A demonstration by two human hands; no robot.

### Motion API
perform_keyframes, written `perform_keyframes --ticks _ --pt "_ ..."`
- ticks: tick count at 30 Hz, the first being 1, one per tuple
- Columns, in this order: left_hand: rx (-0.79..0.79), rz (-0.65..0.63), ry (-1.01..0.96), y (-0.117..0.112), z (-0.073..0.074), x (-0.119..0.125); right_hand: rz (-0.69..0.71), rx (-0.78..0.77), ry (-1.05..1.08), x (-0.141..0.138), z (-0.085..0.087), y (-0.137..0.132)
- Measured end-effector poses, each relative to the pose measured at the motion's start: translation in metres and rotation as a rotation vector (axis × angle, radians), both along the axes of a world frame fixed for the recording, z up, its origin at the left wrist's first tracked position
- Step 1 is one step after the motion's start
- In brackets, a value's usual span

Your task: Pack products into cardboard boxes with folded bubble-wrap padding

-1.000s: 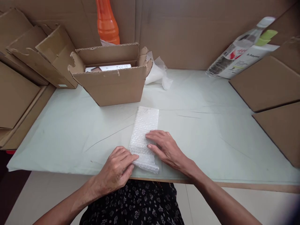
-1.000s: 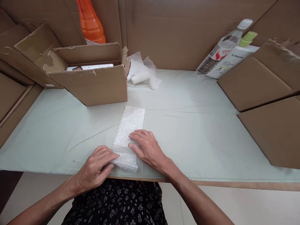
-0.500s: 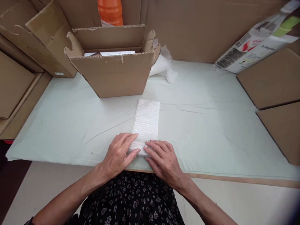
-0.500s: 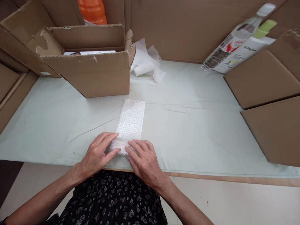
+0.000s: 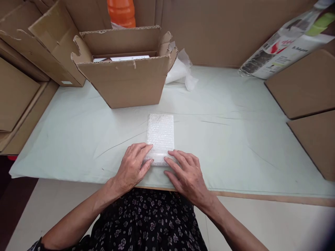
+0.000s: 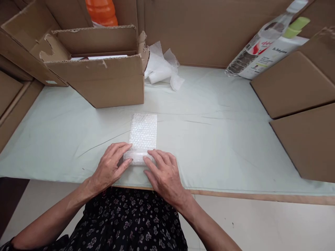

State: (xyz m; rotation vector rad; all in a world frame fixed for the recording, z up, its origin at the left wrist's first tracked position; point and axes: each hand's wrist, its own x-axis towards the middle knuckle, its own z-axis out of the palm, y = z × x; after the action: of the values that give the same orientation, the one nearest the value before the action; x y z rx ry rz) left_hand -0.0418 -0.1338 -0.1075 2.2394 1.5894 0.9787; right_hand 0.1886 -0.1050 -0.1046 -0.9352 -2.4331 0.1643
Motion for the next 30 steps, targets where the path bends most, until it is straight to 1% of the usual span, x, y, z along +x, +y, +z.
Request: perform_keyframes --ticks 3,6,8,10,12,14,16,17,19,22,24,25,28,30 --pt "0.013 -0.062 -0.012 -0.007 0.004 -0.002 0.008 -0.031 0.060 -0.003 0.001 0.006" --pt "-0.053 -0.121 -0.072 -0.019 0.012 -0.004 0.054 -0.194 0.131 -0.003 0.006 0.006" --pt "-0.096 -0.116 -0.114 -0.021 0.015 -0.006 0.058 -0.263 0.153 0.000 0.010 0.002" --pt "-0.093 -0.083 -0.107 -0.017 0.013 -0.007 0.012 -0.215 0.159 0.003 0.011 -0.001" --pt "-0.056 -0.035 -0.058 -0.009 0.009 -0.006 -0.033 -0.104 0.121 0.005 0.010 -0.003" --pt "-0.007 0.020 -0.020 0.000 0.004 -0.005 -0.029 -0.029 0.038 0.003 0.007 -0.001" --pt "0.029 0.052 -0.015 0.003 0.002 -0.003 0.000 -0.007 -0.032 0.000 0.005 0.002" --pt "0.036 0.047 -0.021 0.003 0.002 -0.003 0.011 -0.009 -0.038 -0.002 0.004 0.005" --pt "0.024 -0.007 -0.040 -0.003 0.006 -0.003 0.019 -0.047 0.013 -0.004 0.004 0.009" --pt "-0.047 -0.084 -0.095 -0.013 0.013 -0.005 0.042 -0.210 0.115 -0.003 0.007 0.010" --pt "-0.089 -0.078 -0.132 -0.013 0.014 -0.006 0.036 -0.275 0.135 -0.001 0.009 0.007" --pt "-0.094 -0.060 -0.131 -0.011 0.013 -0.006 0.015 -0.258 0.132 0.000 0.010 0.005" --pt "-0.057 0.043 -0.040 0.003 0.006 -0.005 -0.046 -0.098 0.076 -0.001 0.009 0.003" --pt "-0.046 0.117 -0.005 0.011 0.002 -0.004 -0.027 -0.026 -0.020 -0.004 0.007 0.007"
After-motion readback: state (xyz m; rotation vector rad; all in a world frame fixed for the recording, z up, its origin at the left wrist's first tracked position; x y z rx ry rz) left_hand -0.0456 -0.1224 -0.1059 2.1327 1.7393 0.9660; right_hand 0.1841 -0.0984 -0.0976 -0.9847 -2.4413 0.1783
